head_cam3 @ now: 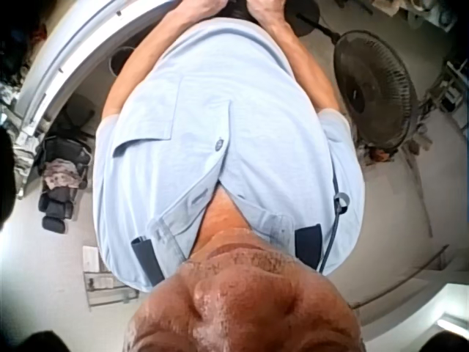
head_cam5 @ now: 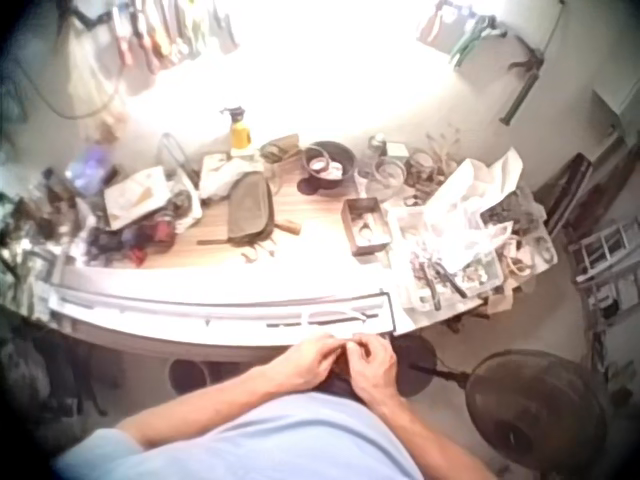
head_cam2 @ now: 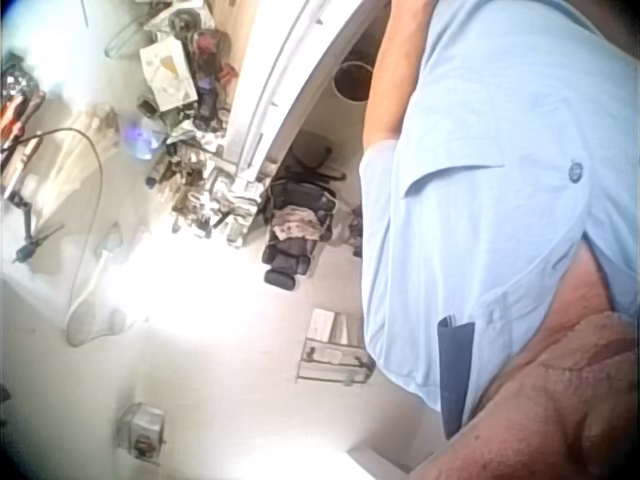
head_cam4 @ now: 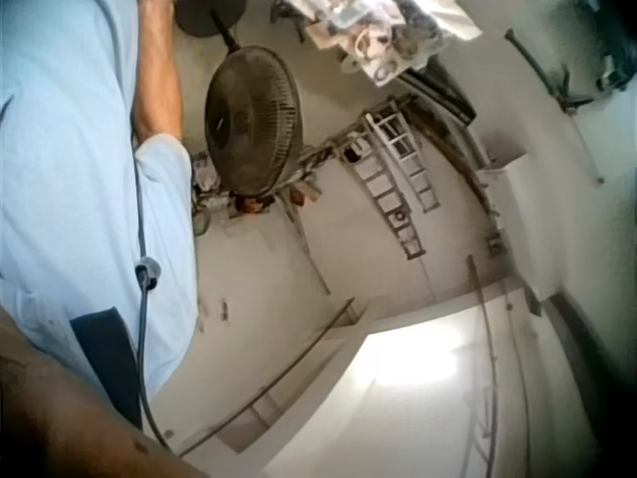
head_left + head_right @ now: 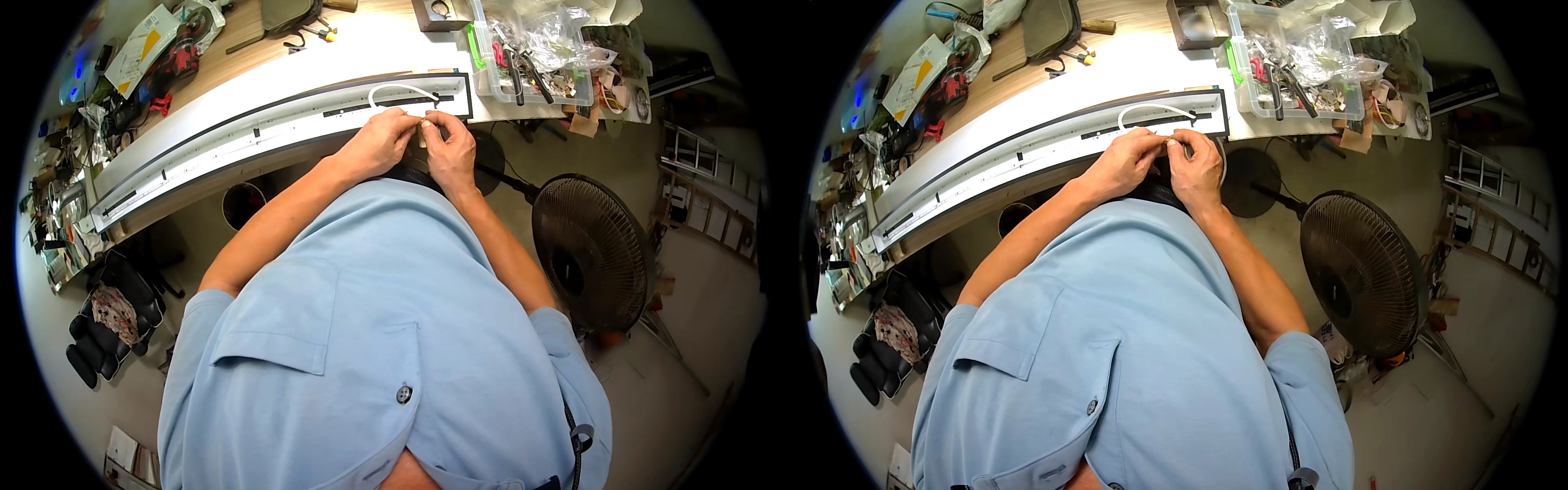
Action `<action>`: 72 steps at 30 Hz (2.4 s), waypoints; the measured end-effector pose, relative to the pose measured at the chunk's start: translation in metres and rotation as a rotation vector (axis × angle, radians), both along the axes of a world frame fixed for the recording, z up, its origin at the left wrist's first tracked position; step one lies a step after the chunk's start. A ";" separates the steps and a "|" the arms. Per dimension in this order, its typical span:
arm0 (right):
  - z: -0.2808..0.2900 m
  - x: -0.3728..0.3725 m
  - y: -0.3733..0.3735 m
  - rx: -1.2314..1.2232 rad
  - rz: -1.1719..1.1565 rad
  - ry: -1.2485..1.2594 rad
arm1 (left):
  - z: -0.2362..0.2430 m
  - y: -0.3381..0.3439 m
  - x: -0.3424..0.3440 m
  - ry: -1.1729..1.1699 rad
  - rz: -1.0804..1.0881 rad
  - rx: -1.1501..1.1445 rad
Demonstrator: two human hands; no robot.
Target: The person strips the insulation from a white wire using red-handled scissors and then uses pliers to crimp a metal connector onto the exposed end. They subsequently wrap the connection with black electrical tape to secure it.
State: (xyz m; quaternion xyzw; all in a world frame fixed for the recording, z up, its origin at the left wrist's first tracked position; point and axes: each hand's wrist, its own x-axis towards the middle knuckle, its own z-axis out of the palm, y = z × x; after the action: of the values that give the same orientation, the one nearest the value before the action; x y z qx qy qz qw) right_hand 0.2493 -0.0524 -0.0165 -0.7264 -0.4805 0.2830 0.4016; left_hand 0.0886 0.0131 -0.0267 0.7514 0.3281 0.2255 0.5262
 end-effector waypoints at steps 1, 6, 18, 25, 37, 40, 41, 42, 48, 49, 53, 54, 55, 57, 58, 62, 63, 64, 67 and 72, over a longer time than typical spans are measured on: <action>0.003 -0.002 0.000 -0.052 -0.031 0.083 | -0.002 0.000 0.001 0.019 -0.004 -0.020; -0.010 -0.004 -0.006 -0.090 -0.115 0.321 | -0.007 0.002 0.003 0.099 -0.039 0.137; -0.018 0.000 -0.010 -0.108 -0.145 0.658 | -0.004 -0.002 0.009 0.075 0.004 -0.008; -0.006 -0.003 -0.006 -0.079 -0.102 0.295 | -0.004 0.000 0.013 0.093 0.021 -0.050; -0.011 -0.006 -0.004 -0.023 -0.128 0.207 | 0.010 -0.001 0.010 0.191 0.058 0.088; -0.008 -0.007 -0.001 -0.024 -0.149 0.253 | 0.010 0.002 0.010 0.167 0.086 0.159; -0.007 -0.007 -0.001 -0.019 -0.148 0.261 | 0.007 0.002 0.010 0.156 0.081 0.197; -0.009 -0.006 -0.001 -0.039 -0.159 0.311 | 0.005 0.002 0.010 0.145 0.076 0.235; -0.021 -0.002 0.001 -0.095 -0.170 0.619 | 0.005 0.004 0.008 -0.090 0.062 -0.159; -0.021 -0.003 0.001 -0.072 -0.170 0.629 | 0.003 0.005 0.009 -0.082 0.050 -0.105; -0.024 0.003 0.001 -0.095 -0.155 0.680 | -0.004 0.005 0.009 -0.040 0.016 -0.007; -0.020 0.003 0.001 -0.121 -0.152 0.597 | -0.005 0.004 0.010 -0.030 0.011 -0.012; -0.017 0.003 0.002 -0.124 -0.148 0.602 | -0.008 0.003 0.009 -0.052 0.028 -0.061; -0.014 0.004 0.002 -0.130 -0.145 0.611 | -0.012 0.002 0.008 -0.097 0.056 -0.158; -0.018 0.005 0.002 -0.130 -0.155 0.603 | -0.013 0.002 0.008 -0.106 0.058 -0.261; -0.026 0.005 0.003 -0.089 -0.154 0.501 | 0.004 0.003 0.006 -0.107 0.053 -0.475; -0.024 0.004 0.003 -0.069 -0.143 0.458 | 0.008 0.003 0.006 -0.099 0.051 -0.477; -0.021 0.004 0.003 -0.054 -0.106 0.369 | 0.005 0.004 0.005 -0.097 0.030 -0.494; -0.013 0.003 0.006 -0.010 -0.017 0.183 | -0.001 0.005 0.004 -0.099 -0.023 -0.532; -0.014 -0.002 0.005 0.050 0.010 0.203 | 0.011 0.004 0.003 -0.111 -0.033 -0.587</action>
State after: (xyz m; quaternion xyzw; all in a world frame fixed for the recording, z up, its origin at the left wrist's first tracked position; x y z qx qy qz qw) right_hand 0.2477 -0.0471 -0.0308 -0.6813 -0.4479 0.3453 0.4647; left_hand 0.0921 0.0167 -0.0155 0.5588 0.3378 0.1533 0.7417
